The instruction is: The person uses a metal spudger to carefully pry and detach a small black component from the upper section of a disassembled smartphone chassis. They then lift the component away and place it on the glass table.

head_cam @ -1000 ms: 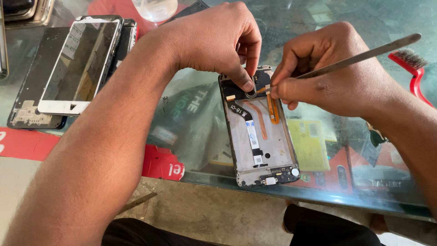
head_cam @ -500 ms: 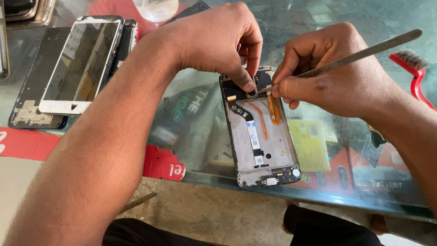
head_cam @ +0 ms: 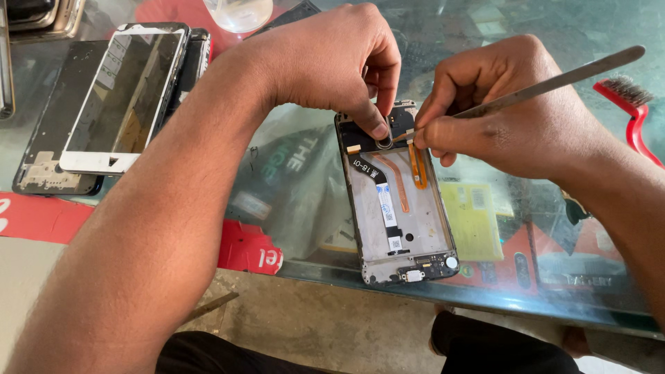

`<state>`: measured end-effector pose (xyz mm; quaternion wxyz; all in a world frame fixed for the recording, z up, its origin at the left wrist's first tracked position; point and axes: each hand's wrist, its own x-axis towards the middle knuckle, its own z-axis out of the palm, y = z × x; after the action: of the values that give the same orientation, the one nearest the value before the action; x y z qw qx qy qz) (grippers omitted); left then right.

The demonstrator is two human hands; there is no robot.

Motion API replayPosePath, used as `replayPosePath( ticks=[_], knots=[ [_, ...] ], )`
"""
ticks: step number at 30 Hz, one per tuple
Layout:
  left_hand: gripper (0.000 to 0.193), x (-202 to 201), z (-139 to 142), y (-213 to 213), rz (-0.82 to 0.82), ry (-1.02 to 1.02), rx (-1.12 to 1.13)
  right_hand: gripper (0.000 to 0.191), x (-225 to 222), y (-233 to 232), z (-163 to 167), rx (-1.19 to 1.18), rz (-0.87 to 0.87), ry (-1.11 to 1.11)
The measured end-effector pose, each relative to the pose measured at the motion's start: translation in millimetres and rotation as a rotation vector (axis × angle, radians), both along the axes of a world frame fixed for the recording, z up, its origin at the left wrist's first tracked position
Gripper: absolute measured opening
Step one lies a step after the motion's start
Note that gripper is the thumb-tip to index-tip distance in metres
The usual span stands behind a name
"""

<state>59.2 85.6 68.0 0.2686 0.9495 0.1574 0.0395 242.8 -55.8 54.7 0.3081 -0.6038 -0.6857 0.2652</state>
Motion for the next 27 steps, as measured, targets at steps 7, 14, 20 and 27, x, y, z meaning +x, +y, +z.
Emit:
replayPosePath(
  ticks=[7, 14, 20, 27],
  knots=[
    [0.023, -0.3, -1.1, 1.1, 0.002, -0.004, -0.004, 0.003, -1.2, 0.2, 1.0, -0.024, 0.015, 0.042],
    [0.023, -0.4, -1.4, 1.1, -0.002, -0.006, -0.015, 0.004, -1.6, 0.6, 1.4, -0.042, 0.012, 0.032],
    [0.023, -0.9, -0.8, 0.0, 0.02, 0.008, -0.012, 0.003, -1.7, 0.7, 1.3, -0.034, 0.033, 0.029],
    [0.023, -0.9, -0.3, 1.6, -0.004, 0.002, -0.018, 0.004, -3.3, 0.1, 1.4, -0.041, 0.036, 0.041]
  ],
)
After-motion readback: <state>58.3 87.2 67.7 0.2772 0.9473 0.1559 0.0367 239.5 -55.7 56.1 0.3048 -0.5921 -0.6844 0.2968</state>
